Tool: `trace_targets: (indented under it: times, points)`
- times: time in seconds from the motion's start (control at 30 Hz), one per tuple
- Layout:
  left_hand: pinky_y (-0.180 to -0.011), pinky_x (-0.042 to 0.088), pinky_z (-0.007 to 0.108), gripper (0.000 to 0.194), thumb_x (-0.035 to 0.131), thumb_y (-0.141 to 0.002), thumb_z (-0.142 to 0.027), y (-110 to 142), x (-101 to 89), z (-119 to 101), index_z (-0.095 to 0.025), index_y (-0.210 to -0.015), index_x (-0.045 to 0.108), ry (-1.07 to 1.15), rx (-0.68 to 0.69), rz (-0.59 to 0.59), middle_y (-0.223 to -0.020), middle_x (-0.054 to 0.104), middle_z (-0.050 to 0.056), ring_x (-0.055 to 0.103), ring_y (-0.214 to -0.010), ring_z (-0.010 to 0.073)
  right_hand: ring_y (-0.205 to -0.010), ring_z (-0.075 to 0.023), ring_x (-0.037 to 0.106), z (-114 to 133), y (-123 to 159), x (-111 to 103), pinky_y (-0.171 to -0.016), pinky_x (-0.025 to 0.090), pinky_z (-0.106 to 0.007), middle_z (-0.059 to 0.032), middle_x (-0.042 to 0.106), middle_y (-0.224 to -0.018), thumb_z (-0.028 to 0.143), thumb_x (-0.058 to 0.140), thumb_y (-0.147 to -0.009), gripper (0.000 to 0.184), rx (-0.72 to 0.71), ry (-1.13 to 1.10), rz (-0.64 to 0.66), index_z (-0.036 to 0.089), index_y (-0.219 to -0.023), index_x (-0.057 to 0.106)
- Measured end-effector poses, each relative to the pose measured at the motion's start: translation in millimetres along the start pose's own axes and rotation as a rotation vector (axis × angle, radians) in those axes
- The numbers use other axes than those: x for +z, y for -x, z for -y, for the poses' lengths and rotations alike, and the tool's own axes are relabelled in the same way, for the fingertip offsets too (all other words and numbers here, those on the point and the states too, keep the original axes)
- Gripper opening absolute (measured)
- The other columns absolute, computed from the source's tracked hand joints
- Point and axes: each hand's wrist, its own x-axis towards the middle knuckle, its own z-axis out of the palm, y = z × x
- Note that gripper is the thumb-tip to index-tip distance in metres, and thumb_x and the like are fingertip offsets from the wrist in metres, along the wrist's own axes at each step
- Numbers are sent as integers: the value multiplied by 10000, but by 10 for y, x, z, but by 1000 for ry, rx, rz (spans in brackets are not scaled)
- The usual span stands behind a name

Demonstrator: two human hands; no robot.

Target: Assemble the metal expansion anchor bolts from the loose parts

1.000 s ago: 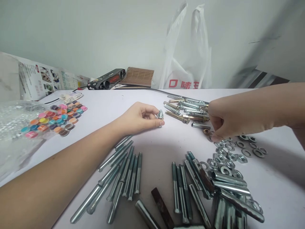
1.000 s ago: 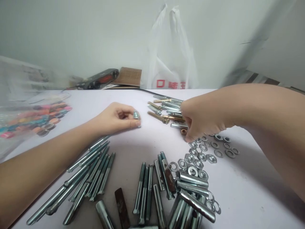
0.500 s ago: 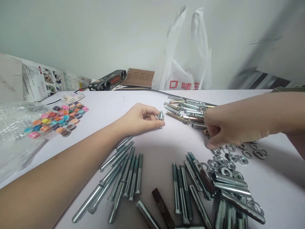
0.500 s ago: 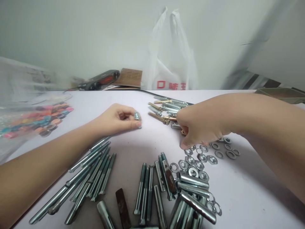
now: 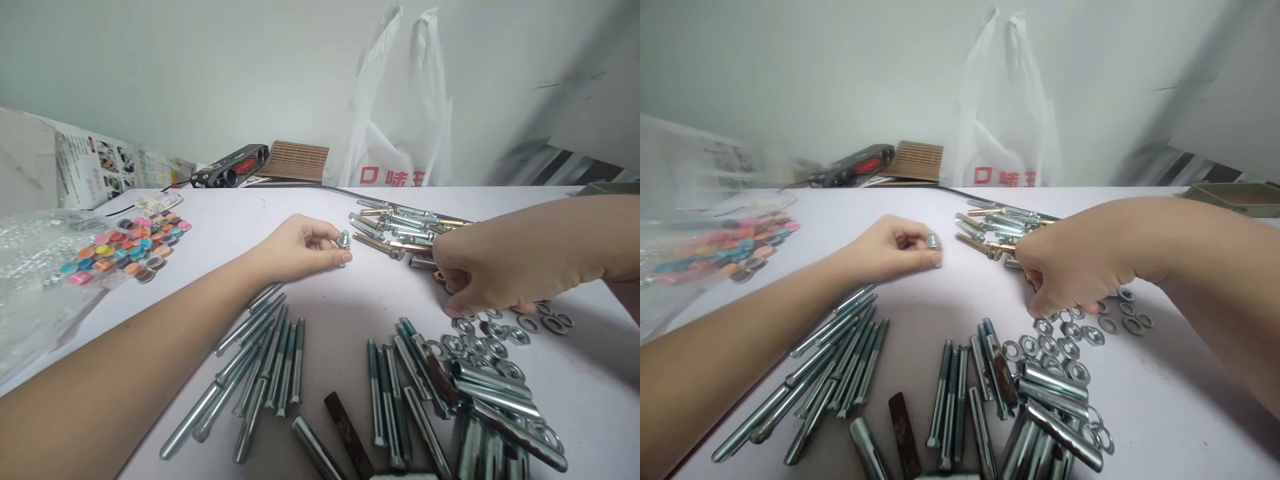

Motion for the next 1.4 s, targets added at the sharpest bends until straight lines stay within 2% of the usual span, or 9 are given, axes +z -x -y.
trace_targets:
  times: [0.13, 0.2, 0.3, 0.37, 0.47, 0.63, 0.87, 1.07, 1.4]
  points:
    - [-501, 327, 144, 328, 734, -759, -421, -18, 2, 15, -103, -825, 693, -16, 5, 5, -604, 508, -24, 424, -549, 27, -344, -74, 427, -36, 42, -125, -295, 260, -195, -23, 576, -494, 633, 584, -834, 520, -208, -143, -116, 176, -589, 598]
    - [-491, 308, 147, 344, 732, -757, -440, -27, 3, 23, -104, -811, 681, -29, 11, 2, -599, 500, -25, 403, -539, 26, -353, -73, 430, -6, 59, -198, -303, 282, -187, -10, 565, -489, 676, 605, -797, 512, -312, -287, -319, 179, -689, 669]
    - [-494, 304, 147, 347, 730, -758, -444, -32, 5, 34, -106, -817, 677, -43, 21, -1, -603, 503, -22, 395, -539, 24, -332, -59, 380, 142, 48, -253, -301, 265, -185, 13, 529, -444, 515, 744, -733, 343, -364, -458, -746, 177, -790, 733]
    - [-501, 321, 146, 346, 732, -757, -440, -29, 6, 40, -106, -836, 688, -45, 17, -3, -611, 522, -16, 418, -546, 27, -338, -58, 370, 281, -4, -240, -310, 266, -195, 16, 504, -423, 407, 768, -720, 248, -393, -522, -893, 168, -775, 737]
    - [-502, 354, 136, 345, 739, -757, -417, -24, 9, 44, -99, -887, 706, -21, 4, -11, -627, 580, -1, 461, -543, 28, -362, -65, 378, 445, -127, -184, -327, 287, -208, 21, 502, -436, 333, 769, -705, 183, -415, -621, -850, 168, -770, 723]
    - [-489, 354, 115, 332, 744, -759, -360, -27, 12, 23, -93, -956, 723, -11, 12, 1, -622, 613, -3, 469, -515, 14, -424, -69, 400, 500, -276, -104, -375, 329, -220, 23, 553, -521, 379, 744, -737, 213, -437, -683, -826, 192, -835, 721]
    - [-552, 388, 135, 292, 709, -789, -357, -35, -5, 41, -129, -965, 752, -40, 22, 38, -689, 656, 8, 494, -569, 27, -522, -79, 448, 461, -429, -61, -480, 352, -245, 28, 555, -571, 391, 707, -799, 197, -644, -514, -973, 196, -818, 727]
    - [-612, 415, 164, 335, 703, -793, -403, -37, -24, 79, -135, -983, 764, -74, 48, 41, -726, 681, 26, 533, -629, 57, -730, -116, 580, 438, -520, -37, -653, 435, -263, 6, 669, -799, 360, 686, -834, 163, -738, -435, -1072, 202, -860, 713]
    - [-537, 326, 169, 358, 704, -791, -449, -47, -13, 74, -93, -796, 737, -103, 78, 36, -633, 622, 8, 423, -550, 29, -983, -167, 583, 471, -605, 144, -883, 441, -323, -23, 704, -998, 265, 527, -950, 221, -843, -398, -1186, 173, -1022, 715]
